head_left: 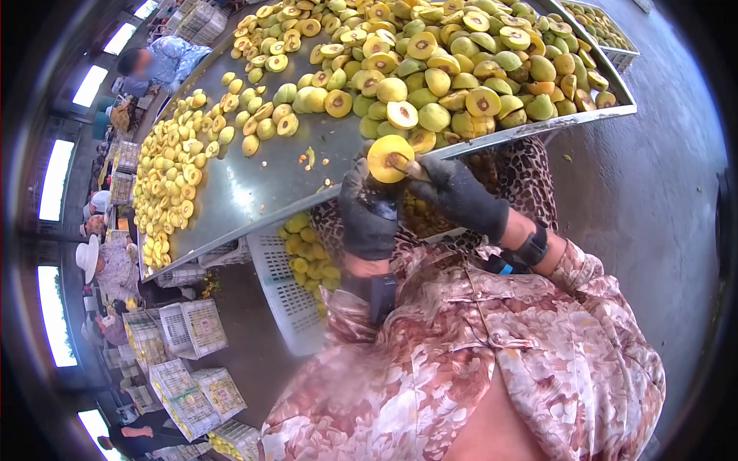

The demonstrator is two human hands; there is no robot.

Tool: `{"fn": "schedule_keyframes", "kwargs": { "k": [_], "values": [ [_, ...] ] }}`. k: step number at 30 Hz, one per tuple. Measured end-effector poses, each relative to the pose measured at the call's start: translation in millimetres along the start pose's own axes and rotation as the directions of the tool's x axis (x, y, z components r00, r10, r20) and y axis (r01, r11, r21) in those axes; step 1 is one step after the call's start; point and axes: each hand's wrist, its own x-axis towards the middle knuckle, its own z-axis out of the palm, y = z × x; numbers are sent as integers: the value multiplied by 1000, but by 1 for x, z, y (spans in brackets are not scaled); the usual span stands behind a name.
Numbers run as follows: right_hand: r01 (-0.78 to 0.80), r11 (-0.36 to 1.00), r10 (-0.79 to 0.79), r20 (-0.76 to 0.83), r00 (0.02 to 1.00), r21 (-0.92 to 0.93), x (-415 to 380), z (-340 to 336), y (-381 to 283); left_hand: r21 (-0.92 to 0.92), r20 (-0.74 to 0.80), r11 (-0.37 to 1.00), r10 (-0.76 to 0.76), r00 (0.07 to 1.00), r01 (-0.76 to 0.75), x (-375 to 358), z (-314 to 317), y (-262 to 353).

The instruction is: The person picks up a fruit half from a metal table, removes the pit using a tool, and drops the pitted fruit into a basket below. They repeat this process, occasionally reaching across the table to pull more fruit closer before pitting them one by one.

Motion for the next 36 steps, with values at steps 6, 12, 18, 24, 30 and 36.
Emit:
{"fn": "schedule_keyframes", "kwargs": {
  "k": [6, 12, 18, 24, 30, 36],
  "values": [
    [-89, 995, 91, -41, 995, 52, 1, 11, 4, -433, -44, 890, -181, 983, 144, 12, 2, -5],
    [-100, 990, 99, 14, 995, 103, 4, 14, 0, -330, -89, 944, -49, 995, 17, 17, 12, -8],
    [-50, 975, 19, 139, 990, 219, 0, 12, 7, -227, -14, 973, 35, 999, -37, 17, 17, -4],
    [-620, 519, 169, 641, 749, 588, 1, 6, -3, 36, -71, 997, -65, 995, 68, -3, 27, 22],
    [-343, 837, 56, 557, 828, 426, -2, 27, 31, 251, -382, 953, 257, 888, -167, -14, -72, 54],
    [-349, 899, 410, 230, 882, -264, -11, 3, 75, 928, -16, 326, 513, 858, -178, 54, -132, 21]
  ]
}}
